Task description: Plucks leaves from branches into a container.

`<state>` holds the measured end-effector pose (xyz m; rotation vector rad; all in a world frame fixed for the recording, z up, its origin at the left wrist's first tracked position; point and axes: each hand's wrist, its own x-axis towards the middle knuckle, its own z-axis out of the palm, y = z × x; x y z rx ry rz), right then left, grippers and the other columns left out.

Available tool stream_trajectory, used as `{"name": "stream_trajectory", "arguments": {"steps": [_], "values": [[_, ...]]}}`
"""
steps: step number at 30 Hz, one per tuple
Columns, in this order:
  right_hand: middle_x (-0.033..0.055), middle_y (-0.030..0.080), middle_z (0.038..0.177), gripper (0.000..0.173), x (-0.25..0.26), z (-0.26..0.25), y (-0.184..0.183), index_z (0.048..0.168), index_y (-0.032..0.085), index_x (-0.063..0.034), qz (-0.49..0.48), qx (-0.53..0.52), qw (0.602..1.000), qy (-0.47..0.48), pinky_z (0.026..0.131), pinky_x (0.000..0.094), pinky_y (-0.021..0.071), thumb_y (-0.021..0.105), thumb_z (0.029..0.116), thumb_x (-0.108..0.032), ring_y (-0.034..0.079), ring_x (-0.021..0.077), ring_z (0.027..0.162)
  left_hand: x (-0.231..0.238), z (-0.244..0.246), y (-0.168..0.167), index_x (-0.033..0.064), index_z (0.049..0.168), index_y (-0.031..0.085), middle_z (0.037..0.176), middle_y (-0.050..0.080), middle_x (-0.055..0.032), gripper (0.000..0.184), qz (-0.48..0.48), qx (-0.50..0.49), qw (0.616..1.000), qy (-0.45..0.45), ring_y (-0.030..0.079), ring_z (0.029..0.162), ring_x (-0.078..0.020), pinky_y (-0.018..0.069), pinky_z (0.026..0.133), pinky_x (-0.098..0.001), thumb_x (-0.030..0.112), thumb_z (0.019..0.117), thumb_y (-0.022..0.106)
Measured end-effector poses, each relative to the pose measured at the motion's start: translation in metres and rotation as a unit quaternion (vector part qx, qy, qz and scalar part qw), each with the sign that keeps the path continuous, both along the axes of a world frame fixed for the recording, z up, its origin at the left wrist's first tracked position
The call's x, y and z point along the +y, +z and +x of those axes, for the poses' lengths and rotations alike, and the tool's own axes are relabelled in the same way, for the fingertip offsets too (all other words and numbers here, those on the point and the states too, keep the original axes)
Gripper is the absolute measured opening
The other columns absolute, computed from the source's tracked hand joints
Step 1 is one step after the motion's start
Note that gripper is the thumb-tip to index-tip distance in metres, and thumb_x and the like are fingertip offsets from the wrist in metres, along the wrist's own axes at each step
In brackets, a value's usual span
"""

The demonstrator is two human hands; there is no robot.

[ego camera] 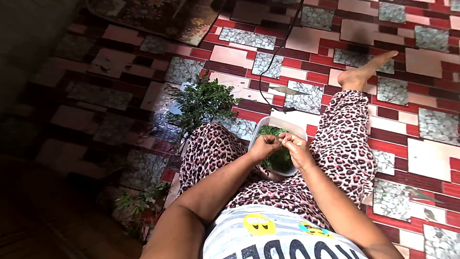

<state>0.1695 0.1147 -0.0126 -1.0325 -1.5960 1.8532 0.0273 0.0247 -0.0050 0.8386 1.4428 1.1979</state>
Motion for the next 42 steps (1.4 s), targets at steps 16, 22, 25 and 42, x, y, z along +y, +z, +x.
{"name": "stream_trajectory", "arguments": {"steps": [16,22,25,42], "values": [[0.0095,0.067,0.118,0.008,0.005,0.004,0.008,0.086,0.066,-0.001,0.168,-0.068,0.982,0.055,0.086,0.0323,0.0556,0.065,0.094,-0.001,0.065,0.0134,0.101,0.002,0.0,-0.004,0.0026,0.077,0.063,0.067,0.054,0.0011,0.019,-0.003,0.009,1.0,0.001,0.049,0.062,-0.0049,0.0416,0.06,-0.0237,0.007,0.0955,0.067],[0.0082,0.071,0.113,0.026,0.018,0.01,0.011,0.112,0.071,-0.0007,0.047,-0.077,0.996,-0.002,0.088,0.0343,0.0545,0.05,0.1077,-0.016,0.066,0.015,0.1,-0.001,-0.003,0.001,0.0014,0.084,0.066,0.073,0.058,0.0006,0.014,-0.013,-0.039,0.999,0.007,0.051,0.066,-0.0045,0.0441,0.062,-0.0223,0.006,0.0975,0.064],[0.0073,0.07,0.106,0.021,0.019,0.013,0.014,0.108,0.07,-0.0012,0.017,-0.1,0.994,0.028,0.085,0.0338,0.0543,0.056,0.1053,-0.017,0.065,0.0146,0.096,-0.001,-0.004,0.004,0.0008,0.088,0.067,0.073,0.058,0.001,0.012,-0.019,-0.044,0.999,0.001,0.05,0.064,-0.0033,0.0427,0.06,-0.0209,0.007,0.098,0.065],[0.0088,0.071,0.098,0.026,0.019,0.026,0.047,0.113,0.069,0.0005,0.094,-0.163,0.969,0.158,0.08,0.0295,0.0575,0.075,0.0887,-0.004,0.067,0.0107,0.084,0.0,-0.008,0.009,0.0025,0.091,0.068,0.071,0.056,0.0023,0.012,-0.044,-0.091,0.995,0.014,0.044,0.057,-0.0024,0.0364,0.053,-0.0187,0.01,0.0998,0.065]]}}
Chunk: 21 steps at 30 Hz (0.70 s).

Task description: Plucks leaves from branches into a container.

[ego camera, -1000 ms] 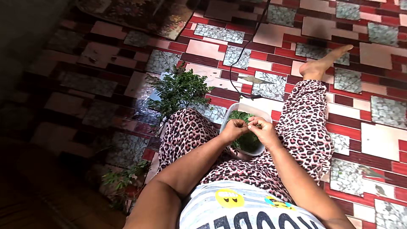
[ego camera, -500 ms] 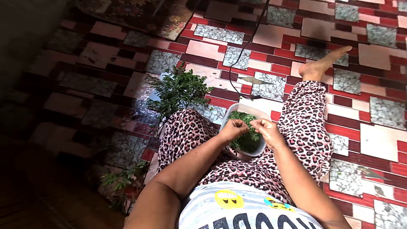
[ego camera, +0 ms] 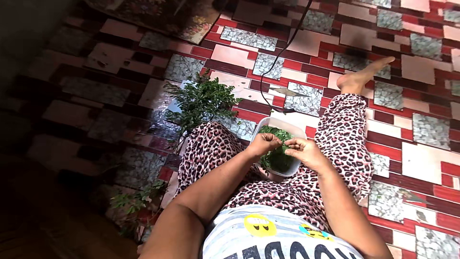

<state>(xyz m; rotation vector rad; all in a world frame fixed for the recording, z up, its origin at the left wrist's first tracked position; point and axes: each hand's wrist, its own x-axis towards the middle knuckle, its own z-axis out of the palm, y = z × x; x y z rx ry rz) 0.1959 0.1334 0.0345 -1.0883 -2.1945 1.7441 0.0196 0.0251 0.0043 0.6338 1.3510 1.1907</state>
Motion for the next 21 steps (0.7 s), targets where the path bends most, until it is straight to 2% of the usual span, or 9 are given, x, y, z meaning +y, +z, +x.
{"name": "stream_trajectory", "arguments": {"steps": [2,3,7,9,13,15,17,18,21], "values": [[0.0069,0.068,0.091,0.013,0.0,0.001,0.005,0.105,0.07,0.0003,0.034,-0.009,0.999,-0.005,0.076,0.0284,0.0555,0.072,0.0914,-0.001,0.064,0.0092,0.078,0.0,-0.001,0.003,0.0019,0.092,0.068,0.071,0.056,0.0018,0.012,0.004,0.013,1.0,-0.016,0.044,0.058,-0.0027,0.0368,0.054,-0.019,0.01,0.0999,0.065],[0.0072,0.069,0.092,0.01,0.002,0.001,0.008,0.103,0.071,0.0001,0.062,-0.015,0.998,-0.004,0.077,0.0301,0.0548,0.07,0.0933,-0.001,0.063,0.0102,0.079,-0.001,-0.002,0.005,0.0013,0.092,0.068,0.072,0.056,0.0014,0.012,0.008,0.021,0.999,-0.022,0.045,0.059,-0.0029,0.038,0.055,-0.0193,0.01,0.0996,0.065],[0.0103,0.07,0.096,0.008,0.007,-0.007,0.025,0.103,0.07,0.0,0.153,-0.028,0.988,0.017,0.08,0.0373,0.0556,0.065,0.0972,-0.001,0.065,0.0162,0.083,-0.004,-0.005,0.009,-0.0004,0.093,0.069,0.075,0.059,0.0011,0.011,0.04,0.045,0.997,-0.057,0.049,0.064,-0.0027,0.043,0.061,-0.0202,0.008,0.0987,0.066],[0.0121,0.07,0.099,0.009,0.006,-0.015,0.031,0.105,0.07,0.0004,0.193,-0.027,0.981,0.024,0.083,0.0398,0.0564,0.064,0.0982,-0.001,0.067,0.0185,0.086,-0.004,-0.006,0.008,0.0002,0.092,0.069,0.073,0.057,0.0024,0.011,0.045,0.035,0.996,-0.072,0.047,0.061,-0.0016,0.0405,0.058,-0.0188,0.009,0.0988,0.065],[0.0195,0.067,0.119,0.022,0.0,-0.025,0.035,0.117,0.068,0.004,0.319,0.043,0.947,0.005,0.095,0.0444,0.0544,0.062,0.0978,-0.003,0.067,0.0276,0.107,-0.003,-0.005,0.008,0.0044,0.091,0.064,0.063,0.047,0.0047,0.015,0.007,-0.086,0.996,-0.033,0.038,0.049,-0.0012,0.0315,0.046,-0.0158,0.011,0.103,0.058],[0.0185,0.067,0.118,0.021,-0.007,-0.025,0.035,0.115,0.068,0.0053,0.358,0.117,0.926,-0.03,0.095,0.0376,0.056,0.059,0.0984,-0.003,0.067,0.0229,0.107,-0.003,-0.008,0.008,0.006,0.093,0.064,0.062,0.046,0.0049,0.014,-0.008,-0.133,0.991,-0.001,0.037,0.047,-0.0016,0.0316,0.044,-0.0156,0.013,0.1035,0.058],[0.013,0.068,0.107,0.015,-0.015,-0.021,0.034,0.104,0.069,0.0037,0.324,0.138,0.935,-0.047,0.086,0.0309,0.0583,0.057,0.096,0.0,0.067,0.0146,0.095,-0.004,-0.01,0.009,0.0065,0.097,0.064,0.063,0.047,0.0046,0.011,-0.016,-0.153,0.988,0.018,0.038,0.047,-0.0018,0.0328,0.044,-0.0155,0.013,0.1032,0.058],[0.0113,0.069,0.105,0.014,-0.017,-0.017,0.032,0.102,0.069,0.0022,0.291,0.109,0.949,-0.043,0.082,0.0305,0.0582,0.057,0.095,0.0,0.067,0.0129,0.091,-0.004,-0.01,0.009,0.0064,0.097,0.064,0.063,0.046,0.0043,0.01,-0.016,-0.154,0.988,0.025,0.038,0.047,-0.0019,0.0322,0.044,-0.0155,0.013,0.103,0.058],[0.0118,0.069,0.103,0.013,-0.018,-0.014,0.024,0.104,0.07,0.0023,0.175,0.007,0.984,-0.042,0.083,0.0338,0.0562,0.062,0.0978,-0.005,0.066,0.0149,0.09,-0.006,-0.009,0.009,0.0056,0.096,0.064,0.063,0.046,0.004,0.011,-0.009,-0.141,0.99,0.026,0.036,0.046,-0.0019,0.0308,0.044,-0.0156,0.013,0.103,0.059]]}}
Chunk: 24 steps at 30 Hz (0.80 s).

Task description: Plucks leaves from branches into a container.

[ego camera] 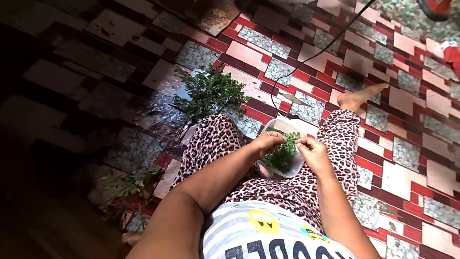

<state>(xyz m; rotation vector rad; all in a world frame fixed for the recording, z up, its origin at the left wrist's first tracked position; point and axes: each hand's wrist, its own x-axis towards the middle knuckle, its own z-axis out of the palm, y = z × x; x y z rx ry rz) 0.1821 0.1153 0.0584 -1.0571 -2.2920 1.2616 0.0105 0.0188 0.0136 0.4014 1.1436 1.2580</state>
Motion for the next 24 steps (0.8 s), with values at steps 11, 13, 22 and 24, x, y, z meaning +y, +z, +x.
{"name": "stream_trajectory", "arguments": {"steps": [11,13,22,24], "values": [[0.0045,0.066,0.083,0.007,-0.006,-0.017,-0.026,0.088,0.064,-0.0008,-0.117,0.056,0.99,-0.056,0.073,0.0294,0.0566,0.07,0.0923,-0.002,0.064,0.0101,0.074,-0.006,0.003,-0.002,0.0066,0.09,0.064,0.061,0.043,0.0045,0.013,0.013,0.027,0.999,0.022,0.032,0.045,-0.0019,0.0272,0.043,-0.0158,0.011,0.1018,0.059],[0.0046,0.065,0.082,0.009,-0.008,-0.017,-0.025,0.087,0.062,-0.0012,-0.123,0.053,0.989,-0.059,0.071,0.029,0.0558,0.068,0.0934,-0.002,0.063,0.0099,0.071,-0.007,0.005,-0.002,0.0067,0.091,0.064,0.061,0.043,0.0046,0.013,0.012,0.028,0.999,0.026,0.032,0.045,-0.0018,0.0268,0.042,-0.0159,0.011,0.1013,0.059],[0.0079,0.065,0.081,0.009,-0.012,-0.013,-0.017,0.091,0.062,0.0027,-0.137,0.008,0.989,-0.056,0.073,0.0315,0.0583,0.065,0.0965,-0.004,0.065,0.0128,0.073,-0.009,0.007,0.002,0.0076,0.086,0.064,0.061,0.043,0.0037,0.014,0.011,0.058,0.998,0.015,0.031,0.045,-0.0021,0.0253,0.043,-0.0164,0.009,0.0994,0.061],[0.0092,0.065,0.084,0.01,-0.009,-0.013,-0.016,0.095,0.063,0.0042,-0.133,-0.011,0.99,-0.048,0.075,0.0325,0.0586,0.064,0.0982,-0.005,0.066,0.0135,0.075,-0.007,0.004,-0.002,0.0076,0.087,0.064,0.061,0.044,0.004,0.013,0.023,0.068,0.997,0.016,0.033,0.045,-0.002,0.0272,0.043,-0.0167,0.011,0.0994,0.061]]}}
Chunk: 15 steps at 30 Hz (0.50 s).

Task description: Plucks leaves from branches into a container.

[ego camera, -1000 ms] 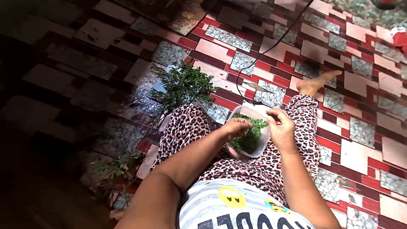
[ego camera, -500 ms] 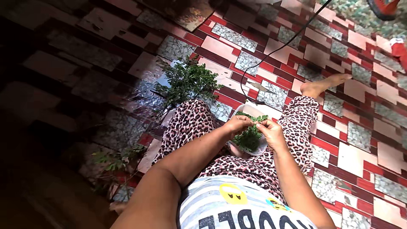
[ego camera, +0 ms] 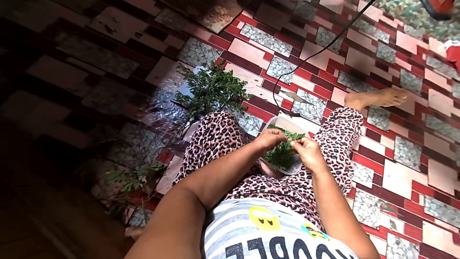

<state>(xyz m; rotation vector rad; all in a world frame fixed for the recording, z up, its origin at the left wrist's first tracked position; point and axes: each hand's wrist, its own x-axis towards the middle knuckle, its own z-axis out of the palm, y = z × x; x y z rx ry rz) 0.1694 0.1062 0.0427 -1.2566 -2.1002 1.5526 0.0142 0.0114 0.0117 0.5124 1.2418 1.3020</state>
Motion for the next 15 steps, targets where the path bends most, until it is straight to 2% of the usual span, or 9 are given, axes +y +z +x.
{"name": "stream_trajectory", "arguments": {"steps": [2,5,7,9,11,15], "values": [[0.009,0.065,0.086,0.01,0.002,0.001,0.002,0.095,0.063,0.0031,0.012,-0.021,1.0,0.006,0.075,0.0316,0.0573,0.063,0.0993,-0.005,0.065,0.0132,0.075,0.005,-0.004,-0.005,0.0062,0.087,0.064,0.063,0.048,0.003,0.014,0.011,-0.009,1.0,0.004,0.037,0.048,-0.0028,0.0306,0.045,-0.0182,0.011,0.0998,0.061],[0.0102,0.066,0.091,0.01,-0.002,0.002,0.011,0.098,0.062,0.0019,0.069,-0.033,0.997,-0.002,0.074,0.0323,0.0558,0.063,0.0996,-0.008,0.065,0.0138,0.077,0.007,-0.006,-0.007,0.0059,0.088,0.063,0.064,0.048,0.003,0.014,0.015,-0.019,1.0,0.007,0.037,0.048,-0.0028,0.031,0.046,-0.0178,0.012,0.1006,0.061],[0.0088,0.064,0.094,0.007,-0.008,0.005,0.013,0.1,0.062,0.002,0.138,0.028,0.99,0.005,0.075,0.0308,0.055,0.062,0.0958,-0.004,0.063,0.0121,0.081,0.007,-0.006,-0.006,0.0058,0.089,0.063,0.063,0.047,0.0032,0.015,0.009,-0.02,1.0,0.01,0.036,0.048,-0.0027,0.0307,0.045,-0.0176,0.013,0.1015,0.061],[0.0065,0.067,0.099,0.013,-0.011,0.008,0.01,0.1,0.066,0.0009,0.191,0.107,0.975,0.028,0.078,0.0278,0.0583,0.056,0.0917,0.001,0.066,0.0091,0.086,0.007,-0.007,-0.006,0.0057,0.09,0.063,0.063,0.046,0.0033,0.015,0.005,-0.019,1.0,0.01,0.037,0.048,-0.0029,0.0313,0.046,-0.0176,0.014,0.102,0.06],[0.0073,0.072,0.102,0.019,-0.013,0.006,0.009,0.099,0.07,0.0015,0.21,0.121,0.969,0.038,0.084,0.0286,0.0585,0.052,0.0928,0.005,0.069,0.0098,0.092,0.007,-0.006,-0.005,0.0064,0.088,0.063,0.062,0.045,0.0037,0.016,0.009,-0.021,1.0,0.005,0.036,0.047,-0.0029,0.0302,0.045,-0.0177,0.013,0.1016,0.06],[0.0104,0.072,0.111,0.02,-0.009,0.002,0.008,0.105,0.072,0.0014,0.185,0.061,0.98,0.03,0.092,0.0306,0.0553,0.053,0.0977,0.002,0.068,0.012,0.104,0.006,-0.006,-0.003,0.0059,0.089,0.064,0.061,0.044,0.0044,0.013,0.014,-0.033,0.999,-0.016,0.035,0.047,-0.0026,0.0297,0.045,-0.0174,0.011,0.1009,0.06]]}}
